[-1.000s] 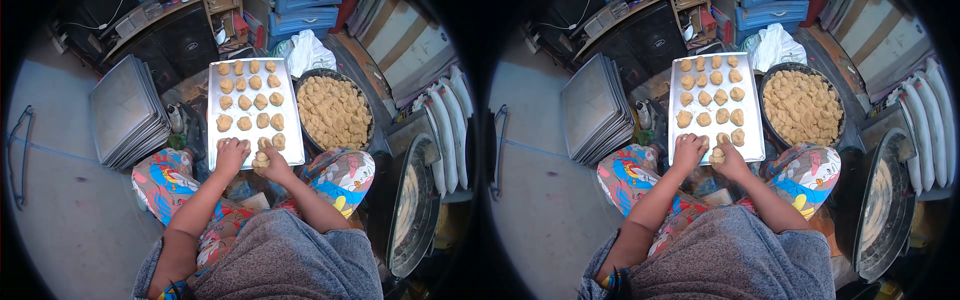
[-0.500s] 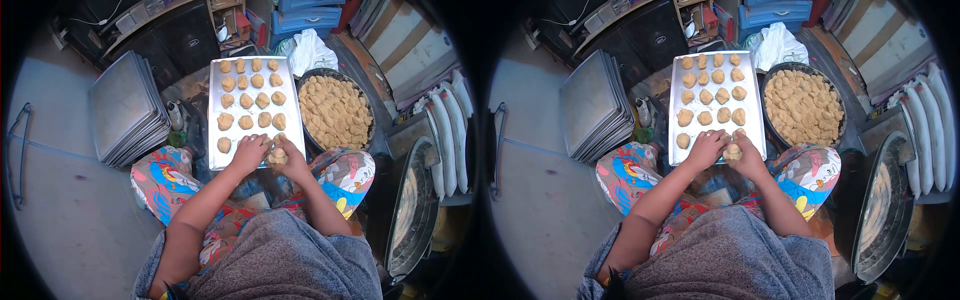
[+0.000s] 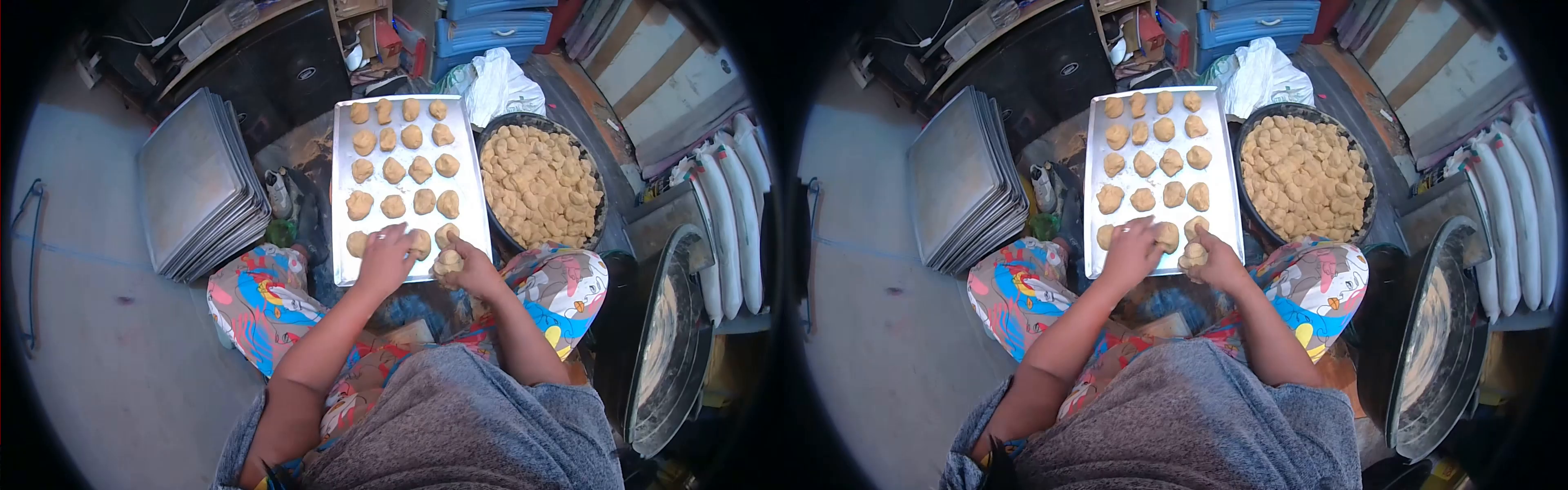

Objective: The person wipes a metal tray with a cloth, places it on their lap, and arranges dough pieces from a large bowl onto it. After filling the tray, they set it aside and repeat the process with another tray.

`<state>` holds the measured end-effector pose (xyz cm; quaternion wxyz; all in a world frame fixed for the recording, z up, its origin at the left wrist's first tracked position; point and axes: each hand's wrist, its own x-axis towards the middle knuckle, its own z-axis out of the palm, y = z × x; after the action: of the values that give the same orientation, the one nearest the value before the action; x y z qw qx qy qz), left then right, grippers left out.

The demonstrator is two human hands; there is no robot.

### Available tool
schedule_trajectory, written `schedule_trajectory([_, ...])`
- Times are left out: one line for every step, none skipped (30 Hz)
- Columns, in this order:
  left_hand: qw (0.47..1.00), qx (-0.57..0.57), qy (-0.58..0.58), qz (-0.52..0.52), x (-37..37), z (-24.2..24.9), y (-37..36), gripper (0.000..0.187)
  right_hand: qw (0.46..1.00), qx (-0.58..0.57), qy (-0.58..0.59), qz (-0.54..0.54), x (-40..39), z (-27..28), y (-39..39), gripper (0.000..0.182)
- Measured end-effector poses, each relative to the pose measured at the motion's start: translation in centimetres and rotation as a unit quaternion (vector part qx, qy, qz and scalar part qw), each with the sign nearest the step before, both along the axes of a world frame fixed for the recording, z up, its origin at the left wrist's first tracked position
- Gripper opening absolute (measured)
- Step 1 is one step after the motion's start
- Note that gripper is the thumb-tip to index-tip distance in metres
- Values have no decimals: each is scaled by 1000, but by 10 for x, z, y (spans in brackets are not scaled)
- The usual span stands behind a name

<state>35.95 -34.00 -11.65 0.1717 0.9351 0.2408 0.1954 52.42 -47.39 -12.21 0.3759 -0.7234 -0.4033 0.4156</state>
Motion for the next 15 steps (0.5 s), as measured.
schedule_trajectory([1000, 5, 7, 29, -7, 5, 5, 36, 1000, 20, 20, -12, 0, 2, -1, 63])
schedule_trajectory([998, 8, 16, 58, -17, 7, 12, 40, 999, 20, 21, -14, 3, 5, -3, 63])
schedule_trajectory([995, 6, 18, 94, -28, 6, 20, 40, 999, 38, 9, -4, 4, 22, -4, 56])
schedule_trajectory([990, -27, 28, 135, -35, 17, 23, 41, 998, 56, -2, 6, 5, 36, -4, 50])
schedule_trajectory([990, -27, 32, 135, -45, 11, 29, 41, 998, 55, 1, 6, 7, 41, -5, 50])
schedule_trajectory([986, -89, 36, 135, -55, 2, 35, 41, 995, 78, 57, -21, 13, 46, -6, 50])
schedule_trajectory([979, -150, 41, 135, -60, 0, 38, 41, 987, 101, 112, -48, 18, 54, -6, 50])
schedule_trajectory([977, -167, 19, 131, -62, -2, 37, 41, 981, 111, 137, -75, 24, 66, -9, 48])
schedule_trajectory([977, -166, 21, 132, -61, 0, 36, 41, 974, 121, 160, -104, 30, 80, -11, 47])
schedule_trajectory([970, -198, 27, 141, -59, 3, 33, 41, 969, 152, 142, -136, 37, 86, -13, 46])
schedule_trajectory([961, -230, 33, 149, -57, 5, 31, 42, 967, 168, 107, -158, 47, 94, -16, 46])
schedule_trajectory([961, -230, 31, 148, -54, 7, 30, 42, 964, 184, 70, -179, 58, 102, -19, 46])
schedule_trajectory([961, -230, 46, 147, -52, 8, 28, 42, 955, 195, 55, -215, 69, 109, -21, 47])
schedule_trajectory([960, -231, 61, 146, -50, 9, 26, 42, 945, 206, 40, -252, 81, 115, -23, 48])
schedule_trajectory([960, -230, 61, 145, -50, 9, 25, 42, 942, 187, 18, -279, 98, 119, -24, 48])
